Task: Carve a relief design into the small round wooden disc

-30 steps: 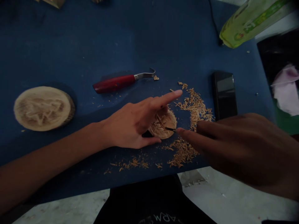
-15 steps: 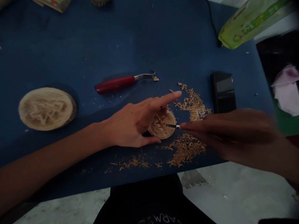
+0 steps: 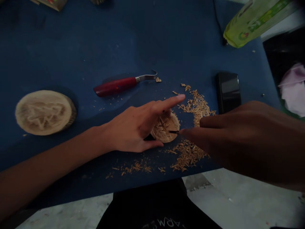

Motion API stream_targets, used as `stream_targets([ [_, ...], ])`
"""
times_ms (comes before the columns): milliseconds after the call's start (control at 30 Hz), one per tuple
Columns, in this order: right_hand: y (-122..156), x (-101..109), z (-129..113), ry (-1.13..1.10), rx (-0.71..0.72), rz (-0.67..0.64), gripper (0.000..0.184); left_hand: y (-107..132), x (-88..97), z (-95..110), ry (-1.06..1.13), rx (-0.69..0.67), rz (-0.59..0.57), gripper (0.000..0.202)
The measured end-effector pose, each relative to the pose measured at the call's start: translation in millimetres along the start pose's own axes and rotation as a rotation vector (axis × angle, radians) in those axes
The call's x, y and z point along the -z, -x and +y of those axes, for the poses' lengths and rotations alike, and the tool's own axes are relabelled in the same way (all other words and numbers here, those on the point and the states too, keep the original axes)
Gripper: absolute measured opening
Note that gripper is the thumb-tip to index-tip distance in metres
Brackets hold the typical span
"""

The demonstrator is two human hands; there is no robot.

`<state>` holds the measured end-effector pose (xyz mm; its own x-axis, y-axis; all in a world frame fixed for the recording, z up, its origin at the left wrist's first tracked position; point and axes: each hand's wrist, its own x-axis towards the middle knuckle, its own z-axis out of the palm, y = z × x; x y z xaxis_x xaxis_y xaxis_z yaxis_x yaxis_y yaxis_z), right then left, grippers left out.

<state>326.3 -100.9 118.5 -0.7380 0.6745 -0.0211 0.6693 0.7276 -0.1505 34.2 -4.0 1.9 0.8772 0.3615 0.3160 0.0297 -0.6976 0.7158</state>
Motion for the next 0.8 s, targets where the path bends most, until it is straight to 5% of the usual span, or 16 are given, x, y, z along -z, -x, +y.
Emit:
stream_targets([
  [200, -22, 3, 10, -0.007, 0.016, -0.022, 0.031, 2, -0.8, -1, 0.028, 0.068, -0.03, 0.116],
  [367, -31, 0, 42, -0.449, 0.017, -0.129, 0.029, 3, -3.8, -4, 0.103, 0.085, -0.018, 0.121],
  [533, -15, -21, 59, -0.681, -0.028, -0.021, 0.02, 2, -3.7, -4, 0.106, 0.052, -0.005, 0.127],
  [667, -5, -20, 57, -0.617, -0.033, 0.089, 0.012, 2, -1.7, -2, 0.109, 0.027, 0.007, 0.123],
  [800, -7, -6, 49, -0.45, -0.028, -0.017, 0.026, 2, 1.6, 2, 0.089, 0.081, -0.047, 0.114],
])
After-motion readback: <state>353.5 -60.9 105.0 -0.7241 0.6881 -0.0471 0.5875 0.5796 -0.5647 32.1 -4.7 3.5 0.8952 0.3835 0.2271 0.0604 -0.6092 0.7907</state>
